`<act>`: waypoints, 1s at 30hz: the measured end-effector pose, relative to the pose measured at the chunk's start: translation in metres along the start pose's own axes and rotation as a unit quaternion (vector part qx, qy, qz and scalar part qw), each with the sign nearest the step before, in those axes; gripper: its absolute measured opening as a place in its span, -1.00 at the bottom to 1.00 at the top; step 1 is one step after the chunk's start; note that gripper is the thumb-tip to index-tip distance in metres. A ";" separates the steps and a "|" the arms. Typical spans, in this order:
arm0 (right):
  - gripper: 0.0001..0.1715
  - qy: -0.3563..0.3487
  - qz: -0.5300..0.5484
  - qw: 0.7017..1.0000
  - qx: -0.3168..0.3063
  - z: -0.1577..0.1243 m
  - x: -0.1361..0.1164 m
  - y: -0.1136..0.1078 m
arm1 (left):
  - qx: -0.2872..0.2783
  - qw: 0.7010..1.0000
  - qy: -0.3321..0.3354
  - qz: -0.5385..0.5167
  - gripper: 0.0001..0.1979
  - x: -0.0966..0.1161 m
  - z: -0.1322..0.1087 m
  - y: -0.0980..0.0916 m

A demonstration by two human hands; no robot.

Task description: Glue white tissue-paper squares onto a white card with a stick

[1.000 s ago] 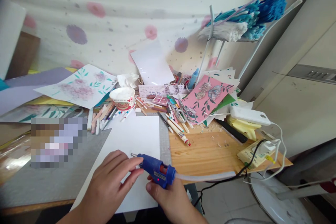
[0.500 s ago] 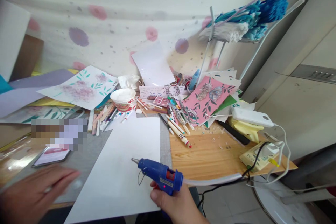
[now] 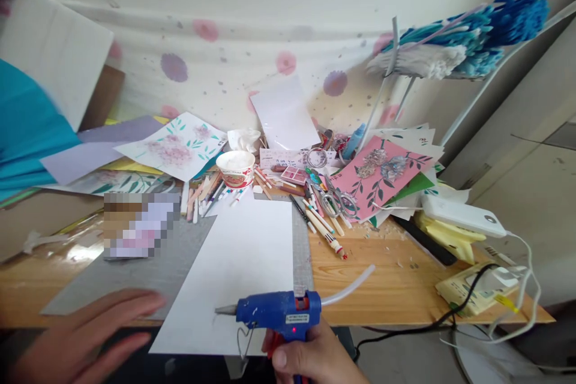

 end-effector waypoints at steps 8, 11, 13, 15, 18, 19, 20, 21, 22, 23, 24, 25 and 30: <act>-0.53 0.039 -0.030 0.999 0.018 -0.004 0.000 -0.005 | -0.183 0.971 0.136 -0.076 -0.72 0.066 0.062 0.074; -0.54 0.043 -0.014 0.998 0.035 -0.003 0.003 -0.009 | -0.224 0.962 0.147 -0.051 -0.91 0.068 0.063 0.077; -0.56 0.044 -0.004 0.998 0.036 -0.003 0.004 -0.008 | -0.238 0.959 0.151 -0.038 -0.90 0.070 0.063 0.074; -0.57 0.051 -0.001 0.998 0.030 -0.002 0.004 -0.006 | -0.246 0.957 0.153 -0.035 -0.74 0.072 0.063 0.073; -0.57 0.054 0.001 0.998 0.034 -0.002 0.004 -0.005 | -0.258 0.954 0.150 -0.037 -0.70 0.073 0.061 0.078; -0.57 0.052 0.003 0.998 0.039 -0.002 0.004 -0.006 | -0.255 0.955 0.147 -0.035 -0.75 0.073 0.061 0.080; -0.57 0.048 0.004 0.998 0.042 -0.002 0.003 -0.006 | -0.247 0.958 0.144 -0.032 -0.83 0.072 0.060 0.081; -0.57 0.045 0.002 0.998 0.045 -0.002 0.002 -0.006 | -0.234 0.961 0.142 -0.027 -0.92 0.071 0.060 0.081; -0.56 0.044 -0.002 0.998 0.046 -0.002 0.000 -0.006 | -0.220 0.965 0.140 -0.025 -0.91 0.071 0.059 0.081; -0.55 0.044 -0.009 0.998 0.048 -0.002 -0.001 -0.006 | -0.203 0.969 0.138 -0.023 -0.84 0.070 0.059 0.080; -0.53 0.045 -0.018 0.998 0.049 -0.003 -0.003 -0.005 | -0.184 0.973 0.138 -0.024 -0.78 0.070 0.058 0.078; -0.52 0.048 -0.029 0.997 0.051 -0.003 -0.005 -0.005 | -0.170 0.976 0.137 -0.025 -0.74 0.069 0.057 0.077; -0.44 0.058 -0.058 0.995 0.061 -0.005 -0.012 -0.004 | -0.104 0.985 0.136 -0.031 -0.68 0.065 0.054 0.072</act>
Point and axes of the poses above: each hand's wrist, its own z-axis towards the middle knuckle, its own y-axis out of the palm, x = y × z, the point moved 10 cm from there along z, towards the middle knuckle, and after that the axes turned 15 degrees about -z, right-handed, at the moved point
